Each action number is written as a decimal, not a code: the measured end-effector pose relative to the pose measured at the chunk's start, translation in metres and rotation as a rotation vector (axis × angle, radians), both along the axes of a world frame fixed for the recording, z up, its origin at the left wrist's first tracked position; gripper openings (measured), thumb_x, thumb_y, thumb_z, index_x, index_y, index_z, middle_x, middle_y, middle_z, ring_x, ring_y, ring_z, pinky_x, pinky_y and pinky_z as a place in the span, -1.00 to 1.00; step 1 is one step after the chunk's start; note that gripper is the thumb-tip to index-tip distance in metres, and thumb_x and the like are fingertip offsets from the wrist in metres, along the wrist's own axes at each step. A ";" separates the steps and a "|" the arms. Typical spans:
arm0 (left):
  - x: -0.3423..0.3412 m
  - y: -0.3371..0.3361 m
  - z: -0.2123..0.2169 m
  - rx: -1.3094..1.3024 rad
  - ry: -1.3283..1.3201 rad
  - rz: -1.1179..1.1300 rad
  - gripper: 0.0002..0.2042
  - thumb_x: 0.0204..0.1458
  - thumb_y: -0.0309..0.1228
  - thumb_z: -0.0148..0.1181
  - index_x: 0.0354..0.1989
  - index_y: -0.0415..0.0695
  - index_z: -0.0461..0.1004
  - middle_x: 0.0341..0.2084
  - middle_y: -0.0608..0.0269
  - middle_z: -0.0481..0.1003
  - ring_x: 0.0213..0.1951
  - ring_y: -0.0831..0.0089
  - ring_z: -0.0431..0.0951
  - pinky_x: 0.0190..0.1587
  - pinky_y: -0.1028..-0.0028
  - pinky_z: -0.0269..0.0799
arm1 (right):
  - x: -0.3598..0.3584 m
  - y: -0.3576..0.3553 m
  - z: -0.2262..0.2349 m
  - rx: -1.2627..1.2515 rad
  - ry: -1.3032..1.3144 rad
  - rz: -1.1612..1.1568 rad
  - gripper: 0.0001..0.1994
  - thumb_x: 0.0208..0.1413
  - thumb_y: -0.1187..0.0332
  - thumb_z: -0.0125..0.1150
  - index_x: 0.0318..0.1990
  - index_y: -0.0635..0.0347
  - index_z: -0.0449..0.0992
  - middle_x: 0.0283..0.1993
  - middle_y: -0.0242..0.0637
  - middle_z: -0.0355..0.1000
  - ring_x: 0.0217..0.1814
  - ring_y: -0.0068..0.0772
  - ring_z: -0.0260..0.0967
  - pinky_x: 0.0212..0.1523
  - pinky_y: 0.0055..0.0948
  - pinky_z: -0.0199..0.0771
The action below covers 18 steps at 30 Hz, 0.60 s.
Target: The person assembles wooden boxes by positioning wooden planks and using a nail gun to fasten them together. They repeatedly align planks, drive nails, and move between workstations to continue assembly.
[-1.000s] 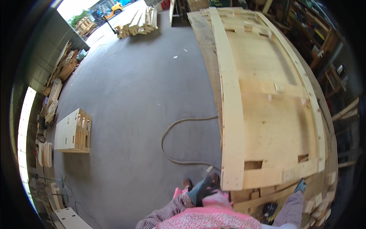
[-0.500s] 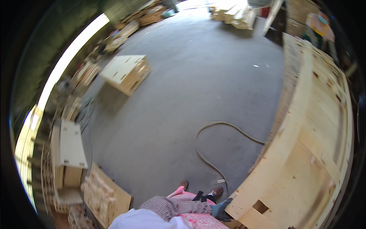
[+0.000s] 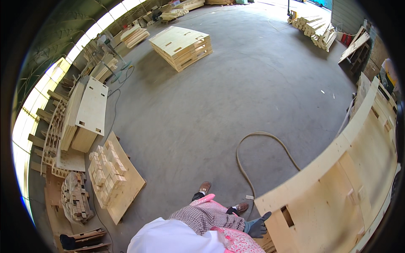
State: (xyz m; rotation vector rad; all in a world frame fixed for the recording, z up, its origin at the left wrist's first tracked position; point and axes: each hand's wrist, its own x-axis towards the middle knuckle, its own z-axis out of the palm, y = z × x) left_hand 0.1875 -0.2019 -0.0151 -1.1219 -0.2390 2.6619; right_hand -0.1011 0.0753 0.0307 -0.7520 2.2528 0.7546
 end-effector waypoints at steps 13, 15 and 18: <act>0.035 -0.198 -0.008 -0.407 0.040 0.817 -0.64 0.03 -0.23 0.00 -0.03 -0.15 0.28 -0.15 0.21 0.43 -0.13 0.34 0.45 -0.05 0.40 0.37 | 0.050 -0.282 0.029 -0.156 -0.139 0.438 -0.49 0.19 0.03 -0.58 0.15 0.13 0.06 -0.30 0.20 0.38 -0.25 0.17 0.35 -0.21 -0.06 0.35; 0.055 -0.233 -0.001 -0.459 0.059 0.839 -0.67 0.05 -0.25 -0.03 -0.04 -0.12 0.27 -0.15 0.24 0.41 -0.13 0.37 0.43 -0.04 0.40 0.34 | 0.051 -0.327 0.027 -0.209 -0.159 0.466 -0.45 0.18 -0.02 -0.56 0.14 0.18 0.07 -0.28 0.22 0.37 -0.23 0.16 0.34 -0.17 -0.05 0.33; 0.112 -0.294 0.021 -0.425 0.148 0.811 -0.70 0.07 -0.22 -0.06 -0.07 -0.08 0.29 -0.15 0.31 0.40 -0.13 0.44 0.40 0.01 0.39 0.28 | 0.073 -0.410 0.039 -0.164 -0.121 0.170 -0.32 0.09 -0.18 -0.42 0.12 0.25 0.13 -0.12 0.17 0.33 -0.02 -0.01 0.28 0.02 -0.13 0.22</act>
